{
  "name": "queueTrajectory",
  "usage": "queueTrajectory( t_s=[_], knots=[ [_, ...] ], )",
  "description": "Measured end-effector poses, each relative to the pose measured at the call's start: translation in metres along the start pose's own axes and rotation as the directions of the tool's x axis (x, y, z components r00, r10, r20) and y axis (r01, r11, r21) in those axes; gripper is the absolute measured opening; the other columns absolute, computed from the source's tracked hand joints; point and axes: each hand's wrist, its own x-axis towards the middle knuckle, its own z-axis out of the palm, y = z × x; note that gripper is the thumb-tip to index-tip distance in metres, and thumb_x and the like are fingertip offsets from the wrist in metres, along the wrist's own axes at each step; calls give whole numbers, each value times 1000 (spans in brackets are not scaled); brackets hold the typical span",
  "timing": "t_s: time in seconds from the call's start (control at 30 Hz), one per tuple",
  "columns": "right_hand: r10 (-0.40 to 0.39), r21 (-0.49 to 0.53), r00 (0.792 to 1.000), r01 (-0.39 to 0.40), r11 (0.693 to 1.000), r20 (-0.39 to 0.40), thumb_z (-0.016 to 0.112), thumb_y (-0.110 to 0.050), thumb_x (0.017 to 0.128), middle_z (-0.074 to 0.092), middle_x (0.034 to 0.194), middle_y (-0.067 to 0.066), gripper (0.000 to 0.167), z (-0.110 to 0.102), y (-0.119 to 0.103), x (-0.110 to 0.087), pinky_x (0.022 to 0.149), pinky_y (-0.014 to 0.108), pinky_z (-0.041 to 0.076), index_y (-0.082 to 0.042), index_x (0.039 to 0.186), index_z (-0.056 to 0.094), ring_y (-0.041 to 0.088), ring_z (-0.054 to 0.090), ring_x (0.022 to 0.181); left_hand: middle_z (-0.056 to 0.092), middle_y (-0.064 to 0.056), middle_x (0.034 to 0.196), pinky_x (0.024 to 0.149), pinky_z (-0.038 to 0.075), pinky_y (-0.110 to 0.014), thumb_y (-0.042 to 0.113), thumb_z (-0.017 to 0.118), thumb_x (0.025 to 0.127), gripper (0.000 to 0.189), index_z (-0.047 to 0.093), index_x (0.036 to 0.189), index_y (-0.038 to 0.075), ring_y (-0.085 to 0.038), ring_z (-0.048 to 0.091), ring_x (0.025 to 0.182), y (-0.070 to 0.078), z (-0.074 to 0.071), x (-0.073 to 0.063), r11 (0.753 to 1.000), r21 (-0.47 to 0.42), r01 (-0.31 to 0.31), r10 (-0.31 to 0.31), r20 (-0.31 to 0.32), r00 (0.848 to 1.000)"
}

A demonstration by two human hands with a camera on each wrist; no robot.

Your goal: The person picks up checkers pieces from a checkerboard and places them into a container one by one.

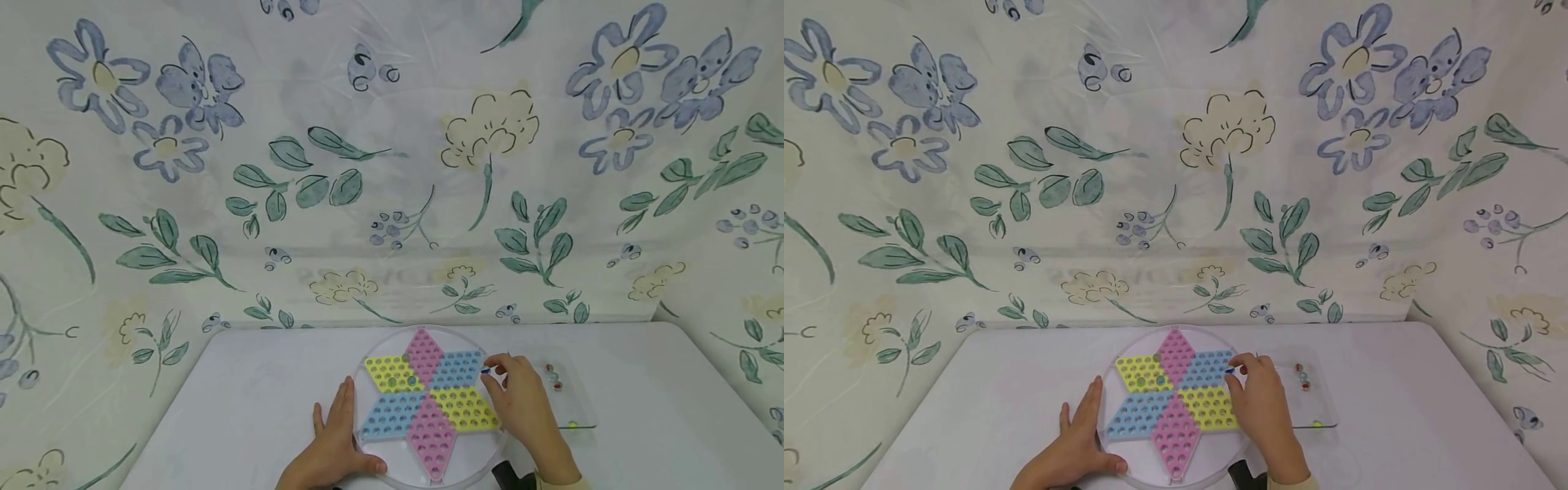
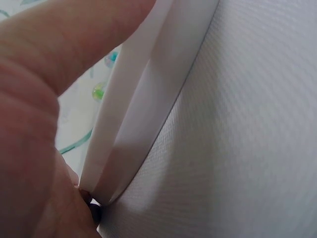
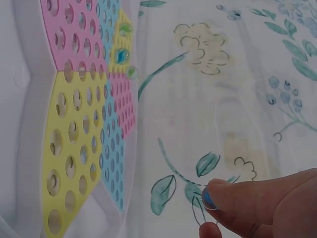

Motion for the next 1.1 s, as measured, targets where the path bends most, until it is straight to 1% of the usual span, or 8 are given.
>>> queueTrajectory(
  t_s=[0.17,0.33,0.53,0.7,0.93,1.1],
  knots=[
    [-3,6,1000,3,1000,-3,67,-10,94,60,96,10,19,-2,5,2,67,33,47,-1,111,69,20,53,80,-2,-32,163,108,-23,-67,55,92,55,155,-7,155,-10,-48,-6,150,-1,0,0,1000,1,2,-2,-3,1000],
    [-9,2,1000,9,1000,-11,66,-9,95,61,96,11,20,-6,11,4,66,34,47,0,112,68,21,53,81,-4,-31,163,108,-23,-67,54,93,56,154,-6,155,-11,-47,-7,151,-1,0,0,1000,-5,-9,9,-6,1000],
    [32,-8,999,-32,999,3,64,-9,96,61,99,14,23,-9,16,6,67,36,47,2,116,67,23,54,84,-5,-31,163,107,-25,-66,53,92,57,154,-9,155,-10,-47,-9,150,-1,0,0,1000,-16,-18,18,2,1000],
    [59,-25,998,-59,998,-3,64,-10,96,61,100,14,25,-11,19,7,69,38,44,3,118,66,24,55,85,-4,-32,163,108,-25,-65,52,93,57,155,-9,155,-9,-47,-8,150,-1,0,0,1000,-16,-12,12,-2,1000],
    [76,-31,997,-77,997,-26,62,-6,97,61,100,19,24,-12,25,9,71,41,53,7,117,65,27,58,86,-4,-32,163,108,-25,-66,52,93,57,154,-9,155,-10,-47,-8,150,-1,1,0,1000,-10,-12,12,-4,1000],
    [82,-29,996,-83,996,-38,62,-4,96,61,100,21,25,-12,30,10,72,42,55,9,117,63,29,58,88,-4,-32,163,108,-25,-66,52,93,57,154,-9,155,-11,-47,-8,150,-1,0,0,1000,-9,-19,19,-3,1000]
  ],
)
